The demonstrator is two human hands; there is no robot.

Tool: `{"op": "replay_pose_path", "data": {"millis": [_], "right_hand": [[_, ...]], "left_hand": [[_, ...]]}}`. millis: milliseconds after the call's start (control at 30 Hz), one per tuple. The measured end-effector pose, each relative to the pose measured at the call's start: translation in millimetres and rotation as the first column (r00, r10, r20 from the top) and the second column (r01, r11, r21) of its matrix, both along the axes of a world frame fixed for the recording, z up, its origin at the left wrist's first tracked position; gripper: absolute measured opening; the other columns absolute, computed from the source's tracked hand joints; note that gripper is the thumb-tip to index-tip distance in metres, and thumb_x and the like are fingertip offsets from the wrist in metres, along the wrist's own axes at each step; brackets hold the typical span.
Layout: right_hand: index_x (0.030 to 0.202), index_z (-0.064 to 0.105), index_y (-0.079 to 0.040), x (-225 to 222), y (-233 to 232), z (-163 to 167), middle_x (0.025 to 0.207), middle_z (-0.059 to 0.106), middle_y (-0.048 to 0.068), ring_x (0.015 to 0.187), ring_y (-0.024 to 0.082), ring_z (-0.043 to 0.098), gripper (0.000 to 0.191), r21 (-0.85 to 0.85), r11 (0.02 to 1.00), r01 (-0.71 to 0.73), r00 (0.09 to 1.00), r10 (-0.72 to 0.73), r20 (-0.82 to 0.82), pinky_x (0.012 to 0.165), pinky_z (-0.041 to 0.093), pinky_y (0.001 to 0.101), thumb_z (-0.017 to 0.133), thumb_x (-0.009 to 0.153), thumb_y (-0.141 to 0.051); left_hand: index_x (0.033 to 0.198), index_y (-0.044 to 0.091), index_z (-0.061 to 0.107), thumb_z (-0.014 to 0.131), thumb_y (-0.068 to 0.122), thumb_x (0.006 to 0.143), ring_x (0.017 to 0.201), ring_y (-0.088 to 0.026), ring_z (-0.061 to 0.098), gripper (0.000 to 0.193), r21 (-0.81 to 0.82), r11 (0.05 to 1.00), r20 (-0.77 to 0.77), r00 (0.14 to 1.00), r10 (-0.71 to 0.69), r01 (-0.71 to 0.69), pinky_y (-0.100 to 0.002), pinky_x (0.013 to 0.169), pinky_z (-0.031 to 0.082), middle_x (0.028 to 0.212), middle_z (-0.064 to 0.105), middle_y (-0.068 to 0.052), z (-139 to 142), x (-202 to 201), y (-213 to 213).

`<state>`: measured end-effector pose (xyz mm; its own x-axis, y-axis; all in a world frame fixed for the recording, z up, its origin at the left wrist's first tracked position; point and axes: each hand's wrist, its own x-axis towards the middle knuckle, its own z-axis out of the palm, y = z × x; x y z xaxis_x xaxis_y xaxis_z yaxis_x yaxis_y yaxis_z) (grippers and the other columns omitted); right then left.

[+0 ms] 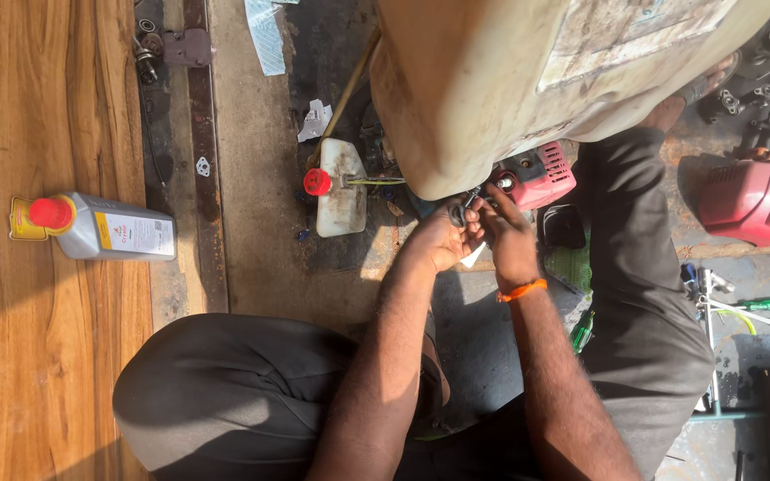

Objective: The person is repairing a small engine attached to a large plastic container. They use pliers and a wrench to adjust and tighten components on the engine, occasionally reaching for tools from the floor.

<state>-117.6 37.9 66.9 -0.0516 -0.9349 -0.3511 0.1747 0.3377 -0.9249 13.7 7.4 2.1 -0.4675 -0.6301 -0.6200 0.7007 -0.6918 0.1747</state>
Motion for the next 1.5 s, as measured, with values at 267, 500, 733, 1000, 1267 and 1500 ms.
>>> {"op": "replay_pose_path", "data": {"millis": [267,500,733,1000,1267,1500], "right_hand": [[0.112,0.069,-0.003,11,-9,-34,0.098,0.072,0.001,0.085,0.008,0.066,0.016,0.109,0.993,-0.045,0.983,0.024,0.182,0.078,0.055,0.0229,0.062,0.099,-0.008],[0.106,0.069,-0.001,-11,21,2,0.083,0.065,0.000,0.068,0.008,0.055,0.016,-0.041,0.999,0.011,0.959,-0.022,-0.282,0.059,0.045,0.0237,0.066,0.104,-0.017],[0.102,0.073,-0.005,22,34,65,0.070,0.069,0.010,0.058,0.014,0.060,0.022,-0.033,0.999,-0.018,0.778,-0.007,-0.628,0.055,0.047,0.0289,0.068,0.099,-0.026],[0.108,0.076,-0.008,73,42,113,0.077,0.076,0.013,0.066,0.023,0.075,0.036,-0.160,0.928,-0.337,0.514,0.039,-0.857,0.062,0.057,0.0348,0.061,0.101,-0.039],[0.125,0.068,-0.001,1,15,50,0.088,0.077,0.009,0.076,0.011,0.073,0.032,-0.029,0.995,0.097,0.982,-0.100,-0.158,0.070,0.060,0.0243,0.052,0.108,-0.024],[0.128,0.064,-0.010,5,-7,14,0.073,0.060,-0.004,0.054,0.004,0.047,0.027,0.126,0.978,-0.166,0.967,0.137,0.214,0.046,0.037,0.0209,0.053,0.103,-0.016]], "left_hand": [[0.102,0.005,0.072,0.065,0.039,0.101,0.064,-0.006,0.055,0.035,0.022,0.997,-0.251,0.965,-0.068,0.076,-0.025,0.069,0.057,0.078,0.065,0.005,-2,28,-3],[0.104,0.009,0.070,0.074,0.039,0.088,0.072,-0.013,0.065,0.034,-0.258,0.943,0.388,0.916,-0.098,0.210,-0.038,0.078,0.064,0.084,0.071,-0.002,10,28,-3],[0.131,0.007,0.068,0.062,0.038,0.100,0.108,-0.022,0.071,0.044,-0.459,0.691,0.887,0.323,0.329,0.558,-0.039,0.098,0.056,0.117,0.076,-0.012,8,3,4],[0.143,0.006,0.054,0.043,0.040,0.109,0.117,-0.017,0.062,0.049,-0.743,0.654,0.267,0.832,0.486,-0.144,-0.033,0.101,0.054,0.133,0.068,-0.007,-17,-12,29],[0.099,0.011,0.069,0.051,0.034,0.105,0.066,-0.016,0.069,0.030,-0.008,0.998,0.211,0.975,0.068,-0.068,-0.033,0.063,0.059,0.073,0.063,0.001,-8,-14,1],[0.087,0.011,0.070,0.067,0.025,0.099,0.064,-0.012,0.061,0.018,-0.081,0.992,0.048,0.994,-0.097,0.101,-0.023,0.056,0.049,0.072,0.065,0.002,-9,24,-5]]}}
